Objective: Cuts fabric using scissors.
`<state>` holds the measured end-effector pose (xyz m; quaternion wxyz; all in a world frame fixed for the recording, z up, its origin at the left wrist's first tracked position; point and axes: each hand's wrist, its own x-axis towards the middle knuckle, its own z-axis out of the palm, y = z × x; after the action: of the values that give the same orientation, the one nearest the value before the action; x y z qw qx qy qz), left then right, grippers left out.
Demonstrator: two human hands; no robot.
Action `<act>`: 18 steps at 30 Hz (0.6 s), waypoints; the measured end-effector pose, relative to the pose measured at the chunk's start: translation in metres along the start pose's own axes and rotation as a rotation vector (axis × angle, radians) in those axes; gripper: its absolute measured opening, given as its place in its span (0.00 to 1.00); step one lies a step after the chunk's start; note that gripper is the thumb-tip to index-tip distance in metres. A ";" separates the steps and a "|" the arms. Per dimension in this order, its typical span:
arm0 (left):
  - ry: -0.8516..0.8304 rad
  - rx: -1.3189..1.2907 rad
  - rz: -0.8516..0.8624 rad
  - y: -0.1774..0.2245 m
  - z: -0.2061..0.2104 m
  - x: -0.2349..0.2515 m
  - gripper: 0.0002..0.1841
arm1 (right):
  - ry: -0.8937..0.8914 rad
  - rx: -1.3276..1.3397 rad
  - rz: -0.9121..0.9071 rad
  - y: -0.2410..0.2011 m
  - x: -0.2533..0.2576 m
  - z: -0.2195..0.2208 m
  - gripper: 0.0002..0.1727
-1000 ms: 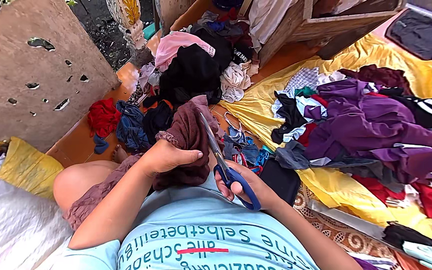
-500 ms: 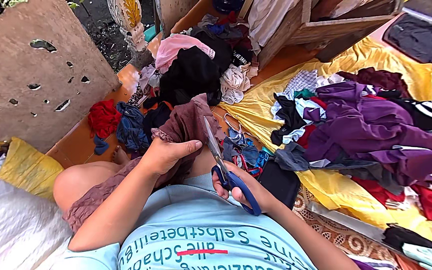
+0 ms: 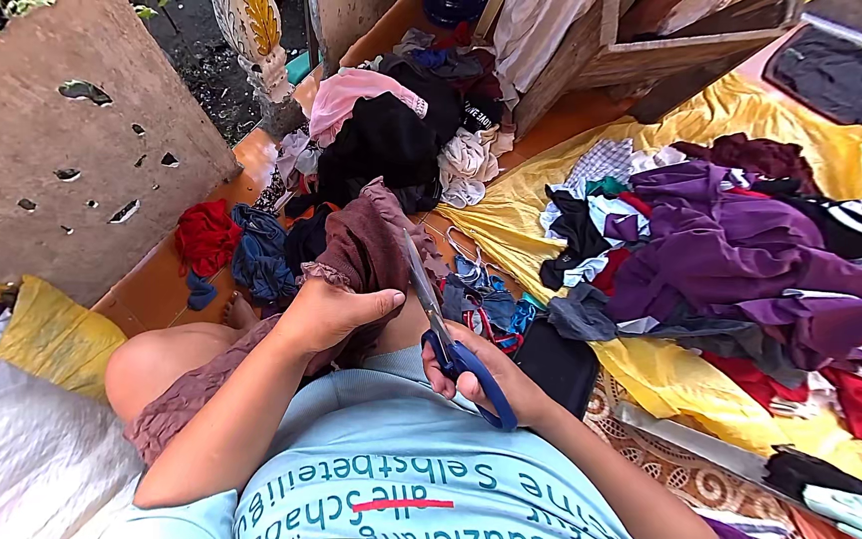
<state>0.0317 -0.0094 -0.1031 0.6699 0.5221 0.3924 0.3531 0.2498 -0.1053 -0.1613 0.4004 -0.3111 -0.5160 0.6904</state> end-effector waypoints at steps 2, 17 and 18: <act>-0.035 0.064 0.035 0.000 0.000 -0.001 0.14 | 0.009 -0.024 -0.011 -0.001 0.001 0.000 0.32; -0.064 0.295 0.078 0.002 0.004 -0.002 0.11 | 0.074 0.023 0.017 -0.003 0.000 0.005 0.27; -0.070 0.322 0.092 0.002 0.005 -0.002 0.11 | 0.073 0.008 0.013 -0.004 0.000 0.005 0.30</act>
<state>0.0351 -0.0132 -0.1004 0.5741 0.6520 0.3960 0.2975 0.2463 -0.1075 -0.1563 0.4158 -0.3380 -0.4962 0.6831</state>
